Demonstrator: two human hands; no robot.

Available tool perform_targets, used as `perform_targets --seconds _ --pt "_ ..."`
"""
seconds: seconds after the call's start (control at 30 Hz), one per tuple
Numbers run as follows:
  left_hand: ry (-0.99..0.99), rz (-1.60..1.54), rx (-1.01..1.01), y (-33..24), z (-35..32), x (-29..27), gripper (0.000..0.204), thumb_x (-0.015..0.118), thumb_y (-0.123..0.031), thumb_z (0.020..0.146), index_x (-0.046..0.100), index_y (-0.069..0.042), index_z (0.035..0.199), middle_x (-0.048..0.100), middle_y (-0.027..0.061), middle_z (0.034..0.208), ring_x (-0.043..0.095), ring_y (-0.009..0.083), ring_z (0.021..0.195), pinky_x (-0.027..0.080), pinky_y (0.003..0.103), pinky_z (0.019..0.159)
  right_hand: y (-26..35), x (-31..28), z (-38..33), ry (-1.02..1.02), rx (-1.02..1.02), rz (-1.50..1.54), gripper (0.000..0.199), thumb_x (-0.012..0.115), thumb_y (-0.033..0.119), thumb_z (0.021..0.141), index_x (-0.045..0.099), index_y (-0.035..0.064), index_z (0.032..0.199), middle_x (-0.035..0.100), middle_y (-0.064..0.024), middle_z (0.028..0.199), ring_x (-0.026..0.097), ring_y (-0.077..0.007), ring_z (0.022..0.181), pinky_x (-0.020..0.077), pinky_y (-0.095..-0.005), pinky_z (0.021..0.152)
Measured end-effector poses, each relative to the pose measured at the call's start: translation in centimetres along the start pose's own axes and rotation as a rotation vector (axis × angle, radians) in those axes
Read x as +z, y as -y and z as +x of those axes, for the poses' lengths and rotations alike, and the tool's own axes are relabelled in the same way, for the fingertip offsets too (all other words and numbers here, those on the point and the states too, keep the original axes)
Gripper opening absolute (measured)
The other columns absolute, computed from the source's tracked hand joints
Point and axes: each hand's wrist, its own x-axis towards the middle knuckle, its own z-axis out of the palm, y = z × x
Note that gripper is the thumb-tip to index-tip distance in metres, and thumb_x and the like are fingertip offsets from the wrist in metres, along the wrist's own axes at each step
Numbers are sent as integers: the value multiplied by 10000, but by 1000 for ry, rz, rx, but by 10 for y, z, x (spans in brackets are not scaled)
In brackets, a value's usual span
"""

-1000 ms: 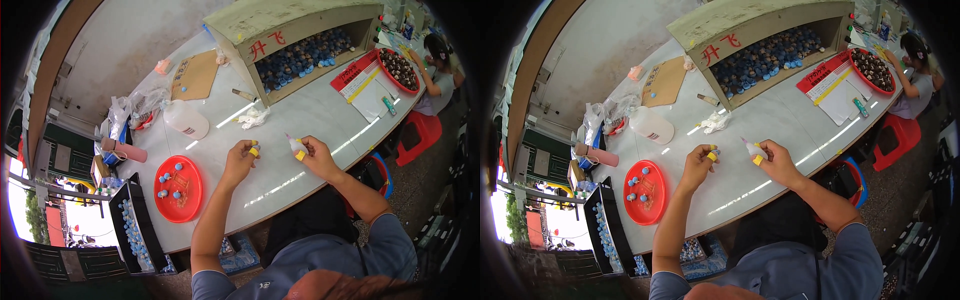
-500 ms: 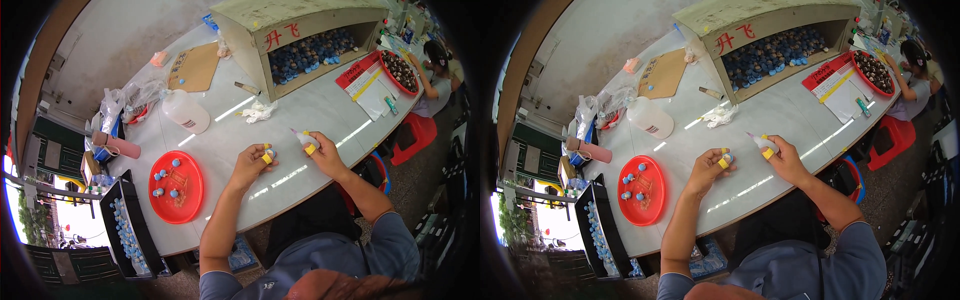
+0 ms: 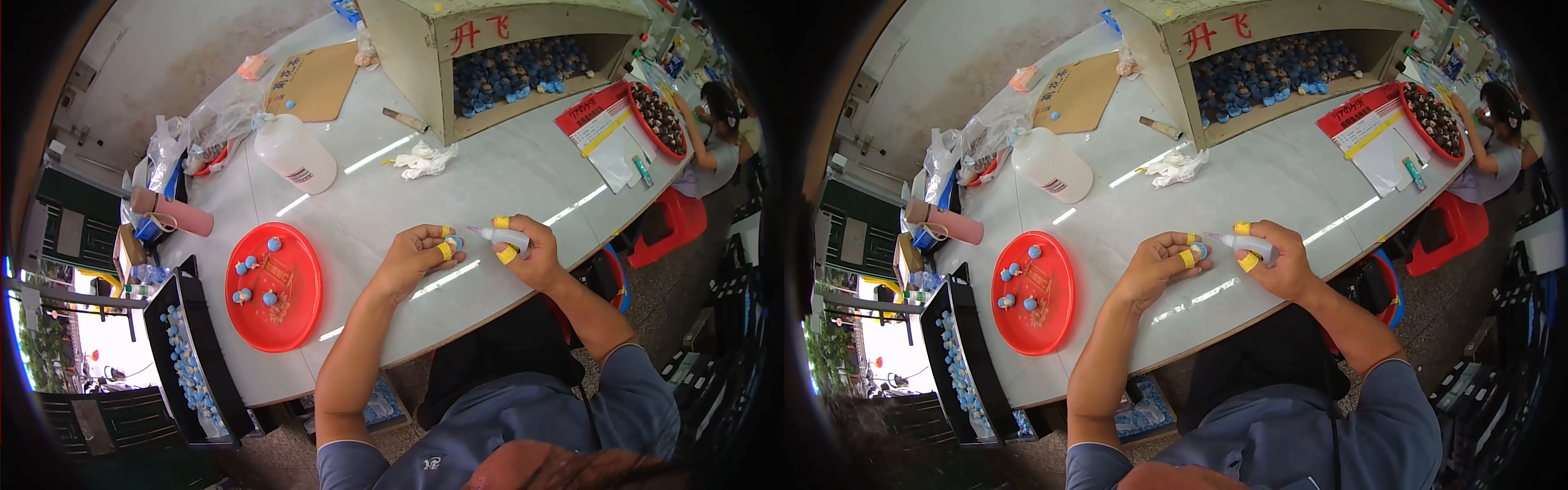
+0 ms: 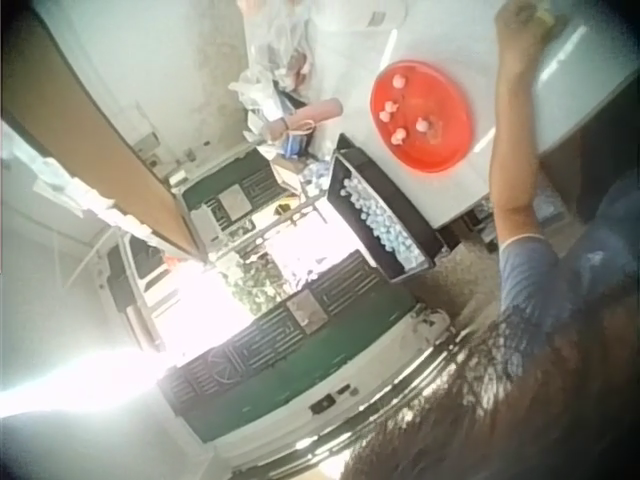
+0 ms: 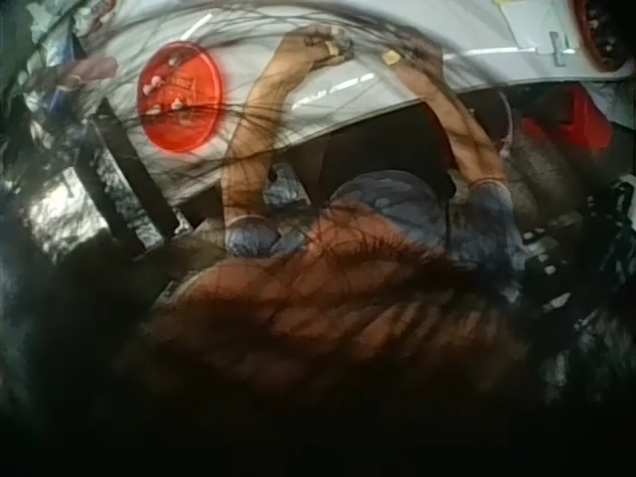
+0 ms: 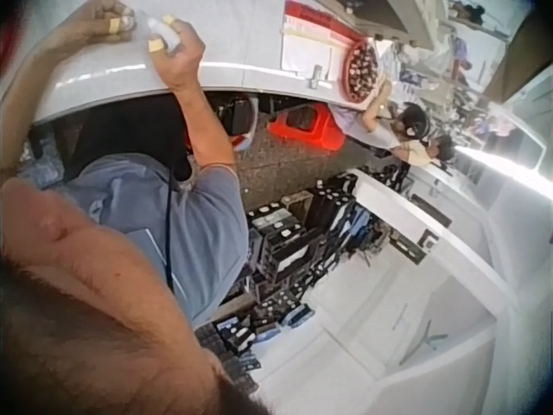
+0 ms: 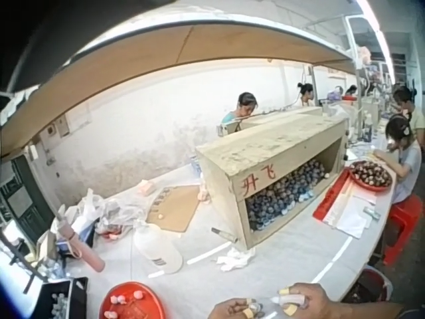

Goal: The person assembles small blue and yellow plastic toy components by hand, joining them together with glue from a glue bottle.

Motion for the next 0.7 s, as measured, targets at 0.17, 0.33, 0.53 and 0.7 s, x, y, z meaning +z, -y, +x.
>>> perform_targets --seconds 0.17,0.33,0.53,0.7 --pt "45 32 18 4 0 2 360 681 -38 875 548 58 1195 643 130 1080 682 214 969 555 265 810 3 2 1 36 -104 -5 276 715 46 794 635 -36 1044 602 -99 757 531 -154 618 429 -279 564" --pt "78 113 14 6 2 -1 365 710 -41 852 560 77 1164 667 132 1030 684 204 947 551 266 804 2 6 0 25 -126 61 232 702 68 799 632 -28 998 563 -98 689 513 -179 559 395 -299 515" --pt "81 153 7 6 2 -1 320 702 -26 849 581 82 1125 676 131 1000 684 194 935 548 266 816 5 6 1 57 -180 -40 203 699 74 802 615 -23 960 551 -107 663 507 -218 524 391 -319 491" --pt "78 158 24 7 1 0 323 667 14 841 561 103 1132 667 136 989 682 178 916 544 252 809 6 8 3 68 -165 -53 207 701 77 800 612 -21 959 556 -109 667 511 -219 524 394 -323 491"
